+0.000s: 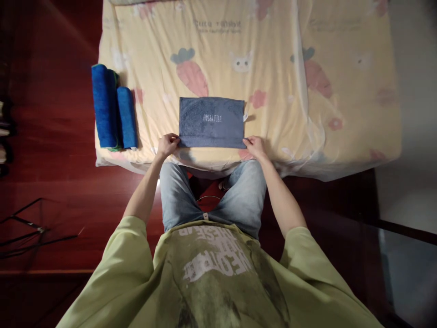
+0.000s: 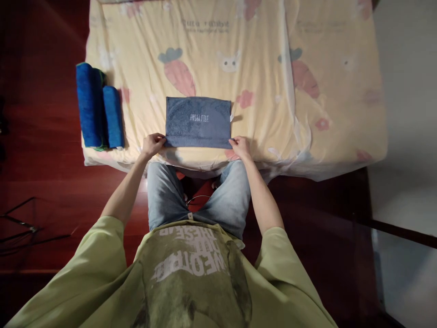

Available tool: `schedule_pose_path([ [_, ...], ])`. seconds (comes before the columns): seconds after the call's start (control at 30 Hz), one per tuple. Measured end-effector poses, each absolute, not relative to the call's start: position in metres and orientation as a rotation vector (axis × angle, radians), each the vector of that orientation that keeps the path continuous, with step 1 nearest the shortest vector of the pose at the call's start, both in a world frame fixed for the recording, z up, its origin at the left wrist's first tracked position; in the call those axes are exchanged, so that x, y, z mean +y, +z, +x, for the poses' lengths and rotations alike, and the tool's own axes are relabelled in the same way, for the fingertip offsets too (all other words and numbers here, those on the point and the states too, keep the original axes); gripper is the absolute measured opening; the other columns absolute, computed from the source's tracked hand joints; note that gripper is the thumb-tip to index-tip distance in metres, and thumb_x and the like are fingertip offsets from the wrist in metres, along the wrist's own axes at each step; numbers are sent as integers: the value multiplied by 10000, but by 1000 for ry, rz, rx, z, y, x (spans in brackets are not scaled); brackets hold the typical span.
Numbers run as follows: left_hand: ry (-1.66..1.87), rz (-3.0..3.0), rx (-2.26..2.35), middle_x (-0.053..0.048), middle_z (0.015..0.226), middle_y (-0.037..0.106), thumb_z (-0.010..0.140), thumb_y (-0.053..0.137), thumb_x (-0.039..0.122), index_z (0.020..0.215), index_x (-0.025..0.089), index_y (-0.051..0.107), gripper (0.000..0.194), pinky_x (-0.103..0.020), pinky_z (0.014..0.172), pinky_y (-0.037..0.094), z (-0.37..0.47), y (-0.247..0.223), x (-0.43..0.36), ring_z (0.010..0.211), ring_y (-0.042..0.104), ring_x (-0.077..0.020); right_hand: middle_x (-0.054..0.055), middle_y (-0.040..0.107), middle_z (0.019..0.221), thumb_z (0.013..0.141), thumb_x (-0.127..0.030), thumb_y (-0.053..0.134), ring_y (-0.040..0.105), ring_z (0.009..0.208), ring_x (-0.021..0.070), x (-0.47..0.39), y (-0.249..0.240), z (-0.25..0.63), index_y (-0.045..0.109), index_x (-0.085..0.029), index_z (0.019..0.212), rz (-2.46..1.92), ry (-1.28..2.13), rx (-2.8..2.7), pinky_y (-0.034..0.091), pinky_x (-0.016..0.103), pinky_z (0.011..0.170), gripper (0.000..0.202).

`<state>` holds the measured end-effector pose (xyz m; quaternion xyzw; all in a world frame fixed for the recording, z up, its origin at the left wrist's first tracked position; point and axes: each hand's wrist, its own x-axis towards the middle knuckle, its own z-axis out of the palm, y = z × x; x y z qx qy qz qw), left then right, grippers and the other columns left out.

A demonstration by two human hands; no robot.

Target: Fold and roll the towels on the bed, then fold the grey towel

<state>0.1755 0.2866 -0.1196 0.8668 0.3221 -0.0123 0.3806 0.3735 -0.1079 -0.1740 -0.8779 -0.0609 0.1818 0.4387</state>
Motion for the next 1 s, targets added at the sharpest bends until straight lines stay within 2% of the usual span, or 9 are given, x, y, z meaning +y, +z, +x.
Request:
schedule_pose_path([
  [0.1, 20, 2245, 812, -139, 1011, 828, 874, 677, 244, 1100, 135, 813, 285, -383, 936, 608, 176, -124, 282, 969, 787, -302, 112, 780, 891, 848, -327, 788, 745, 863, 284, -105, -173, 371, 683, -198, 845, -2208, 439, -105, 612, 405, 877, 167],
  [0.27, 152, 2352, 729, -133, 1002, 808, 914, 630, 204, 1138, 157, 745, 257, -353, 942, 591, 175, -130, 267, 937, 769, -260, 103, 769, 884, 856, -267, 828, 757, 889, 301, -101, -169, 364, 674, -199, 933, -2308, 295, -131, 601, 440, 939, 185],
  [0.37, 211, 2407, 677, -145, 1007, 786, 941, 604, 194, 1149, 154, 711, 238, -347, 913, 586, 172, -129, 263, 895, 746, -247, 79, 757, 852, 865, -275, 843, 753, 875, 289, -103, -167, 362, 667, -207, 941, -2309, 248, -162, 597, 415, 932, 203],
  [0.5, 287, 2352, 669, -104, 987, 774, 961, 599, 184, 1112, 188, 666, 166, -313, 849, 579, 170, -129, 262, 844, 724, -215, 56, 736, 829, 912, -336, 815, 749, 847, 271, -104, -163, 359, 655, -219, 905, -2285, 250, -206, 597, 380, 895, 199],
  [0.63, 289, 2320, 695, -79, 936, 742, 950, 628, 162, 1036, 206, 633, 96, -321, 839, 573, 170, -134, 263, 831, 707, -216, 55, 737, 840, 924, -300, 764, 728, 814, 261, -101, -154, 349, 660, -218, 925, -2346, 218, -226, 601, 409, 897, 132],
  [0.7, 322, 2398, 659, -120, 1025, 728, 940, 638, 163, 1012, 202, 646, 82, -365, 913, 573, 168, -136, 264, 937, 705, -248, 75, 733, 875, 936, -296, 737, 718, 882, 273, -100, -149, 344, 685, -217, 944, -2394, 153, -304, 600, 442, 955, 95],
  [0.8, 341, 2564, 501, -177, 1253, 695, 977, 573, 183, 1066, 196, 688, 146, -460, 1082, 527, 162, -139, 265, 1193, 644, -308, 139, 728, 1098, 969, -264, 674, 696, 1091, 316, -100, -143, 338, 748, -215, 1012, -2432, -2, -520, 583, 508, 1060, 98],
  [0.93, 191, 2661, 192, -193, 1450, 663, 995, 467, 147, 1297, 167, 707, 387, -534, 1189, 475, 152, -141, 263, 1368, 576, -335, 173, 736, 1234, 992, -142, 531, 678, 1202, 338, -106, -142, 335, 812, -170, 1155, -2407, 32, -927, 560, 531, 1135, 326],
  [1.0, 161, 2680, 130, -223, 1526, 623, 963, 495, 144, 1398, 111, 679, 474, -541, 1216, 466, 149, -141, 261, 1430, 550, -352, 196, 740, 1283, 1004, -159, 519, 662, 1250, 349, -109, -143, 334, 799, -115, 1256, -2396, 72, -1036, 543, 535, 1173, 379],
])
